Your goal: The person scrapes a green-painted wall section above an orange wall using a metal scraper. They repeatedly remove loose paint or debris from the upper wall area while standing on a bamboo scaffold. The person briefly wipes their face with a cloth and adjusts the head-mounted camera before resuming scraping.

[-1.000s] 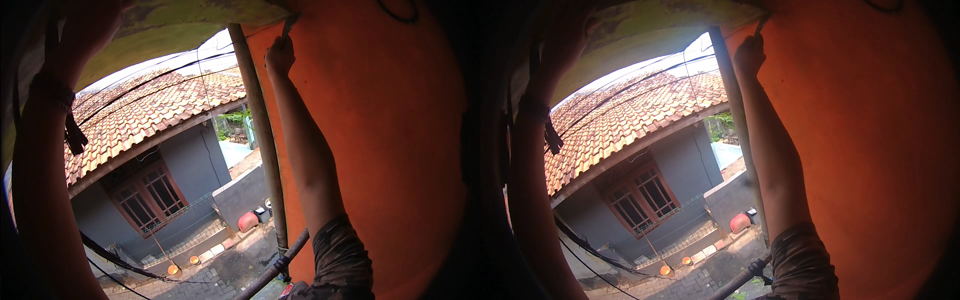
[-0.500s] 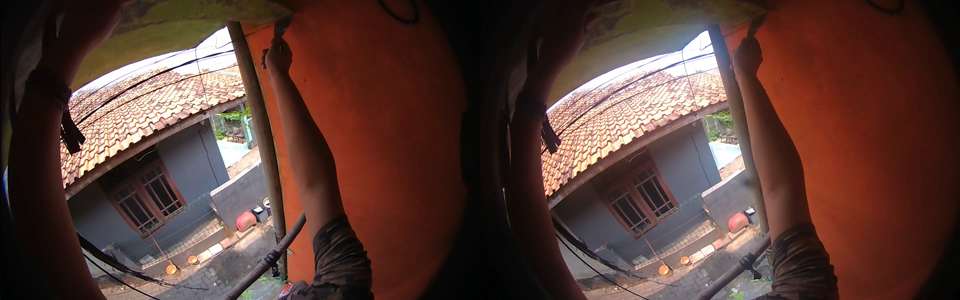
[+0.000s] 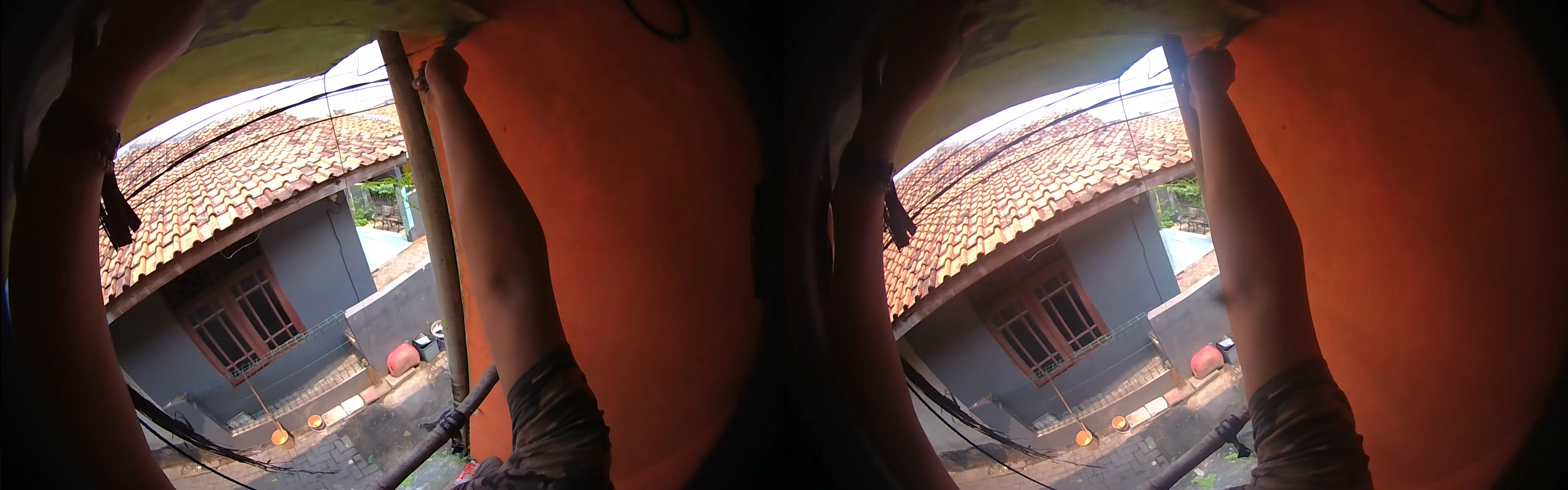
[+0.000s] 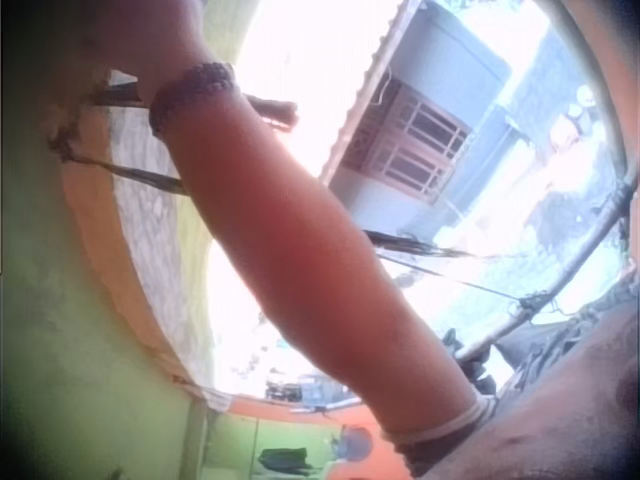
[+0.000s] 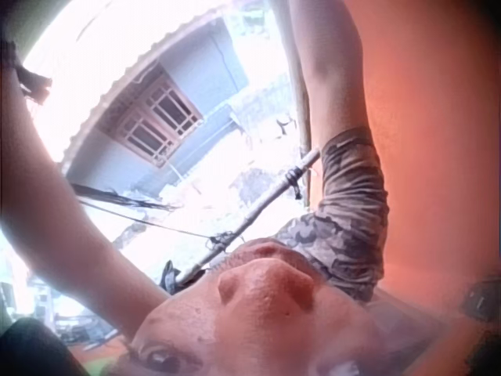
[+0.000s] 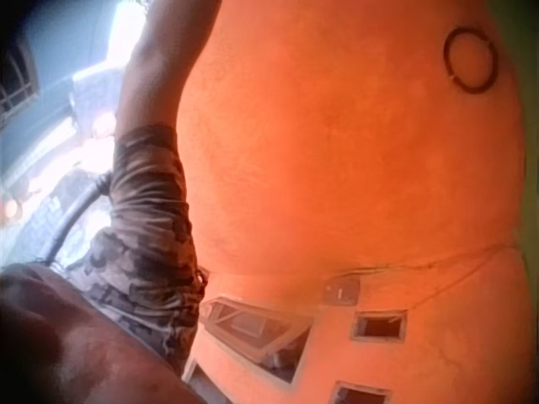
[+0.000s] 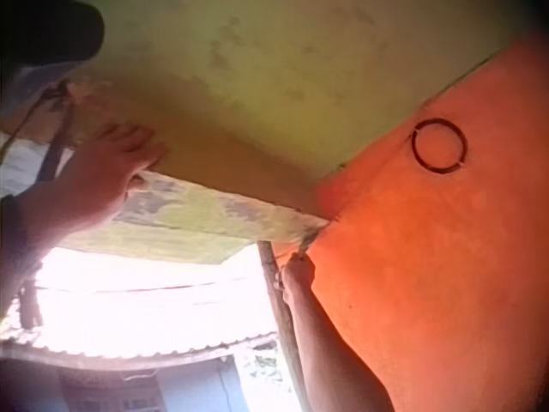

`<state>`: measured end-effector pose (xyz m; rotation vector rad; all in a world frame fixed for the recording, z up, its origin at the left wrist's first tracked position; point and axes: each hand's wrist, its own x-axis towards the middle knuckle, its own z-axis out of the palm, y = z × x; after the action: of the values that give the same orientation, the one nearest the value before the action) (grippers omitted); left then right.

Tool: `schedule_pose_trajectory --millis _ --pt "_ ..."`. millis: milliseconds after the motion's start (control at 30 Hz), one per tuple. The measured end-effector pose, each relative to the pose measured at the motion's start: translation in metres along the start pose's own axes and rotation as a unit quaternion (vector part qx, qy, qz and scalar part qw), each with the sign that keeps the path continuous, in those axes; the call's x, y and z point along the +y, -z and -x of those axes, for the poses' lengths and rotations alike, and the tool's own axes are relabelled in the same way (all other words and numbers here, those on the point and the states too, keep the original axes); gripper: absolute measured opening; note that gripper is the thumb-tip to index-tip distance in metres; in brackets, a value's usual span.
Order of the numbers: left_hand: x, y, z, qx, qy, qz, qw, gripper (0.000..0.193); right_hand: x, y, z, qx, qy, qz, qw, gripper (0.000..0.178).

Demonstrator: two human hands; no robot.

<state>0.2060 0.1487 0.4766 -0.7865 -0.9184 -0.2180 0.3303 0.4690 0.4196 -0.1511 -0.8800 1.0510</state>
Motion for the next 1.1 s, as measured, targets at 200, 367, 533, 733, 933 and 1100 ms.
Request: schedule_pose_trajectory --millis 200,367,533,733,933,1100 --pt "0.000 0.006 -0.002 0.010 -0.016 -0.006 1.000 0.049 -0.014 -0.005 -0.006 -0.010 0.010 0.000 1.000 0.012" --pt "-0.003 0.007 -0.001 0.018 -0.021 -0.001 1.000 0.050 -0.011 -0.006 -0.013 -0.050 0.074 0.024 0.996 0.013" --pt "0.001 0.005 0.000 0.032 -0.041 0.033 0.998 0.050 -0.012 -0.006 0.062 -0.087 0.092 0.060 0.990 0.014" --pt "-0.001 0.012 -0.002 0.044 -0.030 0.033 0.998 0.051 -0.012 0.039 0.043 -0.086 0.001 0.001 0.996 0.015" --pt "0.001 0.010 -0.005 0.052 -0.026 0.015 0.998 0.051 0.021 0.005 0.094 -0.147 0.111 0.070 0.980 0.021" --pt "-0.002 0.015 -0.013 0.075 -0.050 0.059 0.994 0.051 0.017 0.020 0.042 -0.103 -0.004 -0.039 0.994 0.022"
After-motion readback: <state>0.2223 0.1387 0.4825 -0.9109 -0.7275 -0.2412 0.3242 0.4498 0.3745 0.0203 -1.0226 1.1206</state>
